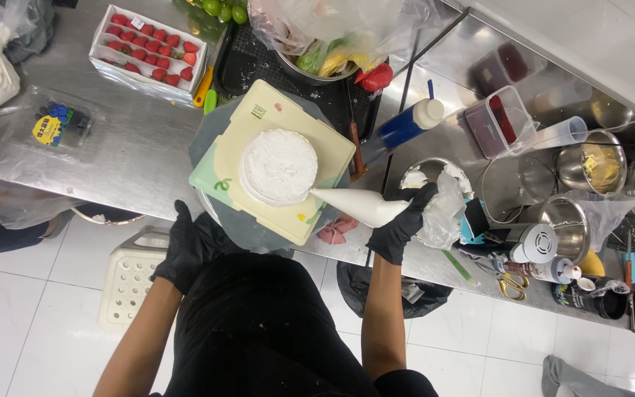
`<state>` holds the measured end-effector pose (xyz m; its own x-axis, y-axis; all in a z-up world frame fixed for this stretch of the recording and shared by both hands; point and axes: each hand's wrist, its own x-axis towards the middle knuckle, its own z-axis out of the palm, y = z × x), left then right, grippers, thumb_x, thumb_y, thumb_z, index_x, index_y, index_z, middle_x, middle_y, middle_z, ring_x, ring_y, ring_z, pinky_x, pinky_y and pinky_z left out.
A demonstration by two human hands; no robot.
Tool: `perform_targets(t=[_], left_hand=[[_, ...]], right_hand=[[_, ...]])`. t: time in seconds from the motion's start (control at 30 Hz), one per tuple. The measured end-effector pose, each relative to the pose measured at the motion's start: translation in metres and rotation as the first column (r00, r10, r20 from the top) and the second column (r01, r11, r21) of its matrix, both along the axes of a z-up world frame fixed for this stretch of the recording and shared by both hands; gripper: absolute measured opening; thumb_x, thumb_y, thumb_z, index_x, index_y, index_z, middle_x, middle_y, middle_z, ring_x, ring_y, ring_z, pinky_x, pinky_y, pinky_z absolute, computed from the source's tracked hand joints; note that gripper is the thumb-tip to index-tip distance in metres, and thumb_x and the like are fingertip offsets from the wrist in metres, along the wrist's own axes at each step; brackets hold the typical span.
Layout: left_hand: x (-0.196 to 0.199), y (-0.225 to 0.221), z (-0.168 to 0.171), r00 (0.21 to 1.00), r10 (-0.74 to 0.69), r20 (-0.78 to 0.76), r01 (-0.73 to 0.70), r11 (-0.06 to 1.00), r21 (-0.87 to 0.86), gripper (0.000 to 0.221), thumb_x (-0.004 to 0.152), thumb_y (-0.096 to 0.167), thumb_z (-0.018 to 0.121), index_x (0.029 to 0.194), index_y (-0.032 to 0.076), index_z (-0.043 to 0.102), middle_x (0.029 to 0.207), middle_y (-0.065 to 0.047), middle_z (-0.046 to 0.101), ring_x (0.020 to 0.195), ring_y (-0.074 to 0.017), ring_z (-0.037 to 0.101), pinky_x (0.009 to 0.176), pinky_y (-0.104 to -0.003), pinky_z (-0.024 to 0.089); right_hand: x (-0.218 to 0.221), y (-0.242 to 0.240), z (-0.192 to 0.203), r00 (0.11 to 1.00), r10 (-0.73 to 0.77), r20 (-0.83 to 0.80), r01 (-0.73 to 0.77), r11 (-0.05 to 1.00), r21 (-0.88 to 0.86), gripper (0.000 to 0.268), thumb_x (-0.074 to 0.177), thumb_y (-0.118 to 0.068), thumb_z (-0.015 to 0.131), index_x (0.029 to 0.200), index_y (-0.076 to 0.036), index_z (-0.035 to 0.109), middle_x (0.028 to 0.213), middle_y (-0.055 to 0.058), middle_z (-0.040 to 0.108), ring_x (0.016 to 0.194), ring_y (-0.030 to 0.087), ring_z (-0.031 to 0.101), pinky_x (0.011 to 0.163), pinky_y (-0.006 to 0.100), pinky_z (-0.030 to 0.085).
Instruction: Apply and smooth white icing on top of a small cake using a piping bag and a long spatula.
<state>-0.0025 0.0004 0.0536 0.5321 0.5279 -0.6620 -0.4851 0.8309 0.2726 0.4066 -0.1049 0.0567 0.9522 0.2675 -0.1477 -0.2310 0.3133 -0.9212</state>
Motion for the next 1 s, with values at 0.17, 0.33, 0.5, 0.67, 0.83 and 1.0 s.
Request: perform_targets(t=[0.17,0.33,0.5,0.67,0.83,1.0], left_hand=[[-0.012,0.025,-0.017,0.998,0.059,0.013,-0.059,0.997,0.042,0.104,0.098,0.077,0.017,0.147,-0.011,0.043,0.128,-0.025,0.064,0.118,-0.0337,0.065,0.101,-0.041,0.054],[-0.006,0.015,-0.034,0.995,0.094,0.036,-0.094,0.996,-0.009,0.096,0.101,0.074,0.023,0.145,-0.009,0.046,0.129,-0.023,0.064,0.120,-0.0300,0.064,0.103,-0.039,0.055],[0.016,-0.022,-0.042,0.680,-0.112,-0.724,0.649,0.550,0.525,0.071,0.089,0.043,0.061,0.135,-0.008,0.043,0.126,-0.021,0.065,0.112,-0.0296,0.068,0.092,-0.041,0.061],[0.033,-0.043,-0.073,0.581,0.076,-0.810,0.801,0.121,0.586,0.066,0.085,0.036,0.075,0.135,-0.001,0.051,0.131,-0.017,0.062,0.117,-0.0324,0.061,0.097,-0.043,0.050],[0.043,-0.037,-0.041,0.406,0.079,-0.910,0.908,0.076,0.412,0.063,0.085,0.042,0.074,0.133,0.005,0.055,0.130,-0.015,0.064,0.117,-0.0312,0.062,0.097,-0.044,0.051],[0.032,-0.029,-0.055,0.937,-0.217,-0.272,0.296,0.908,0.295,0.058,0.089,0.035,0.058,0.135,0.005,0.043,0.133,-0.016,0.060,0.117,-0.0319,0.064,0.094,-0.053,0.056]], right_hand=[[-0.003,-0.022,0.072,0.895,0.398,-0.201,-0.302,0.873,0.383,0.045,0.097,-0.050,0.068,0.115,-0.011,0.057,0.121,0.013,0.060,0.106,0.026,0.062,0.087,0.042,0.056],[-0.043,-0.042,0.136,0.843,0.519,-0.140,-0.443,0.819,0.364,0.063,0.096,-0.051,0.062,0.147,-0.018,0.046,0.149,0.017,0.053,0.125,0.032,0.059,0.101,0.048,0.054],[-0.048,-0.047,0.080,0.830,0.552,-0.078,-0.493,0.792,0.361,0.062,0.103,-0.039,0.056,0.158,-0.013,0.040,0.159,0.015,0.048,0.131,0.028,0.059,0.107,0.044,0.053],[-0.039,-0.026,0.018,0.892,0.436,-0.117,-0.411,0.892,0.189,0.040,0.108,-0.035,0.058,0.131,-0.003,0.060,0.111,0.011,0.069,0.095,0.023,0.070,0.083,0.039,0.059],[-0.046,0.008,0.004,0.972,0.234,-0.016,-0.231,0.965,0.127,0.037,0.105,-0.039,0.063,0.112,-0.003,0.066,0.092,0.009,0.072,0.078,0.020,0.068,0.071,0.035,0.055],[-0.053,0.020,0.008,0.982,0.191,0.005,-0.190,0.972,0.139,0.041,0.102,-0.042,0.068,0.091,-0.003,0.066,0.079,0.009,0.069,0.073,0.022,0.068,0.070,0.037,0.057]])
